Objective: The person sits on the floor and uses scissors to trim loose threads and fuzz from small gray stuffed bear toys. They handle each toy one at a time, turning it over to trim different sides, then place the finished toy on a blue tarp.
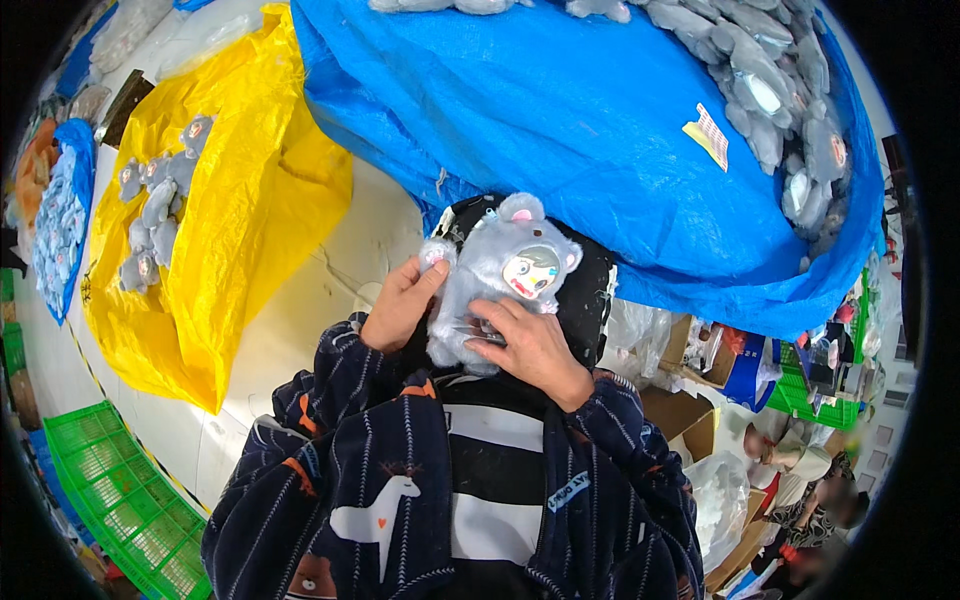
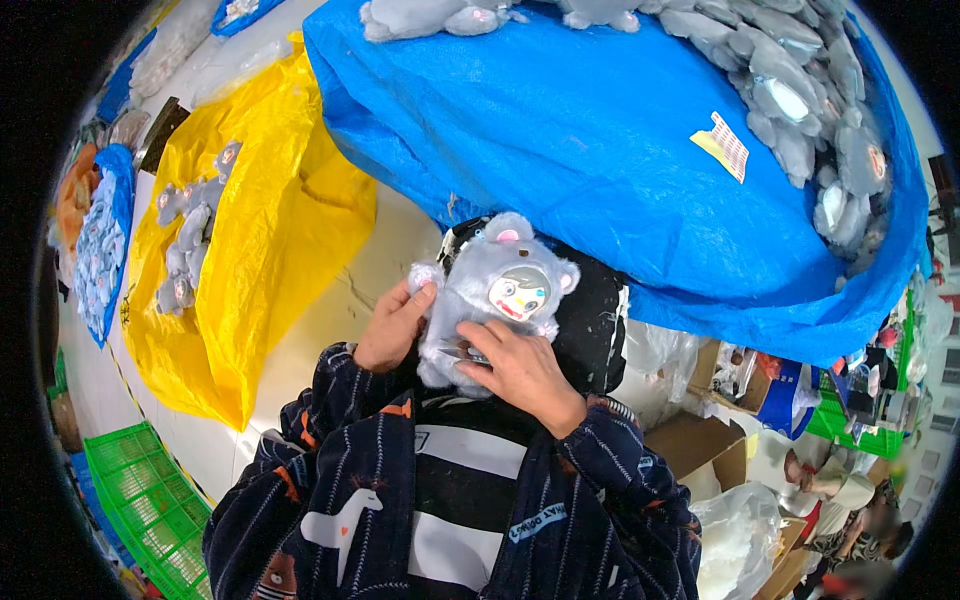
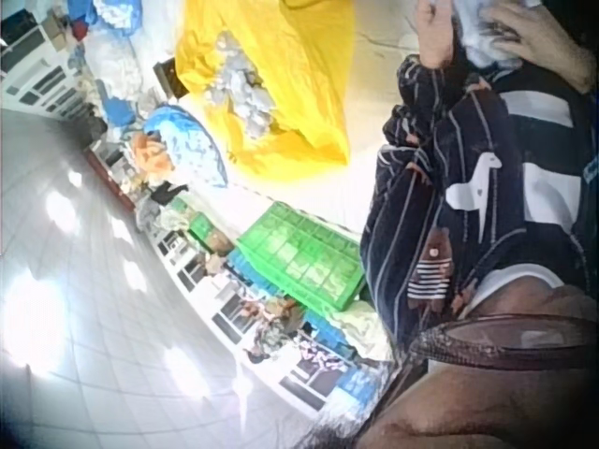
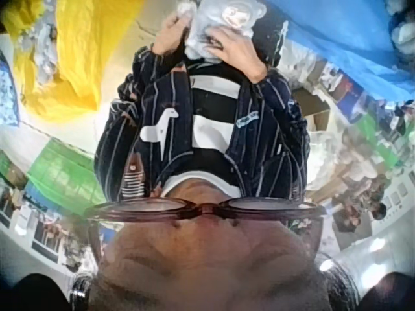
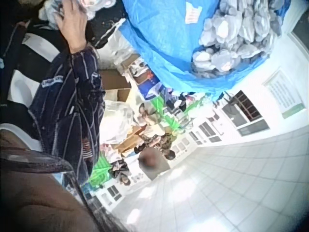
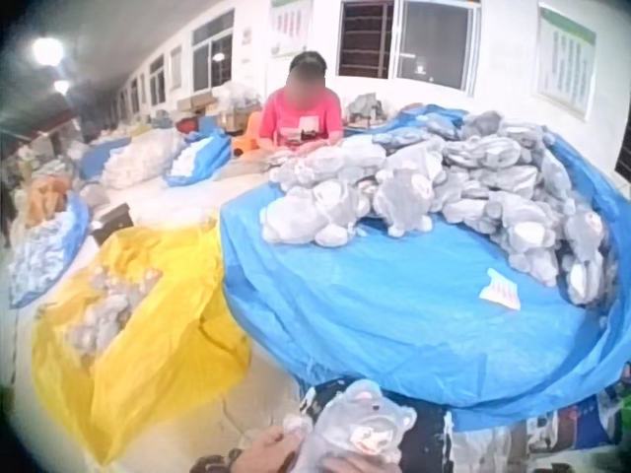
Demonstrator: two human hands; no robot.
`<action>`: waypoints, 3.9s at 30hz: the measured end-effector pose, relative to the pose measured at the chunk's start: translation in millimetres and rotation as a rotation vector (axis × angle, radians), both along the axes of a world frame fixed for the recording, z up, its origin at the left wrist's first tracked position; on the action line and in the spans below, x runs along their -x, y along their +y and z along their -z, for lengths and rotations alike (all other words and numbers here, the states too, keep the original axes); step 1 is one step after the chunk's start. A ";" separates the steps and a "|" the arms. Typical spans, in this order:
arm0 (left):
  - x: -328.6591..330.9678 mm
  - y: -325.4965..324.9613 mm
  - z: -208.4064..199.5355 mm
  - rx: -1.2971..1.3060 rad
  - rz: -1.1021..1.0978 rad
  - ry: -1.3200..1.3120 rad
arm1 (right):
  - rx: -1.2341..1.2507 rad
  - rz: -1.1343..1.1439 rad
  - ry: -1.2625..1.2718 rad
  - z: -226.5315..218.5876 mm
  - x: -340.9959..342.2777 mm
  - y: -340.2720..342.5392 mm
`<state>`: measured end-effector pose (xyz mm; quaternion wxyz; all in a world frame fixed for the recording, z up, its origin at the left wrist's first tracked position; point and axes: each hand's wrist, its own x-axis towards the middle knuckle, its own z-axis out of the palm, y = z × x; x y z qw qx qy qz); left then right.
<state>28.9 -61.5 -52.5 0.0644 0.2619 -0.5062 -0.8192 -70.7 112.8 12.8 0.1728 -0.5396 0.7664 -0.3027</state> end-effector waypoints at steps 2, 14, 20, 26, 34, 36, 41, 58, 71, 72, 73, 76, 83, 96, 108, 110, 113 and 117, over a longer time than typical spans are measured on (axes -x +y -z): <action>6.1 -5.8 -11.8 -0.266 0.008 -0.083 | -0.036 -0.016 0.014 -2.1 0.1 -3.0; -19.8 -5.2 -30.1 0.385 0.116 0.037 | -0.020 -0.014 -0.136 5.8 1.3 -2.9; -1.3 -17.3 -31.5 0.098 0.112 0.043 | -0.002 -0.029 -0.184 5.6 5.4 -5.7; 0.1 -24.2 -23.7 0.107 0.186 -0.058 | 0.051 -0.017 -0.294 14.1 6.9 -2.4; 7.2 -5.0 -33.2 0.090 0.010 0.135 | 0.127 0.017 -0.481 1.6 12.6 0.2; 10.6 -4.2 -29.7 -0.053 0.014 0.181 | 0.123 0.080 -0.312 -18.0 12.5 -4.1; 15.0 5.5 -34.3 -0.289 0.011 0.212 | 0.217 0.285 0.239 -32.6 19.4 -17.2; 13.9 8.5 -42.2 -0.141 0.165 0.173 | 0.216 0.321 0.266 -22.5 21.7 -25.1; 15.9 9.8 -38.0 0.048 0.276 0.205 | 0.261 0.372 -0.529 -33.1 42.0 -21.3; 16.0 9.8 -36.5 0.062 0.270 0.213 | 0.261 0.446 -0.733 -36.6 46.7 -16.0; 16.3 10.0 -35.4 0.052 0.272 0.212 | 0.237 0.400 -0.602 -40.2 45.5 -17.8; 15.3 10.2 -30.8 0.068 0.268 0.232 | 0.287 0.181 -0.116 -31.8 39.7 -33.7; 9.8 8.0 -13.7 -0.295 0.246 0.272 | 0.340 -0.053 0.223 -14.8 30.3 -34.6; 3.6 2.5 -15.0 -0.391 0.061 0.045 | 0.283 0.637 -0.394 -15.3 38.7 45.8; -13.4 -27.2 -11.1 0.165 -0.016 0.021 | 0.208 0.827 -0.539 17.6 63.9 83.5; -17.6 -34.0 -12.4 0.246 0.021 -0.017 | 0.175 0.748 -0.792 3.7 55.7 63.4; -8.9 -22.2 -35.1 0.765 -0.063 0.022 | 0.078 0.678 -0.923 8.2 49.0 41.0; 3.4 3.1 -75.0 1.470 0.005 0.278 | 0.092 0.583 -0.898 7.8 46.0 32.0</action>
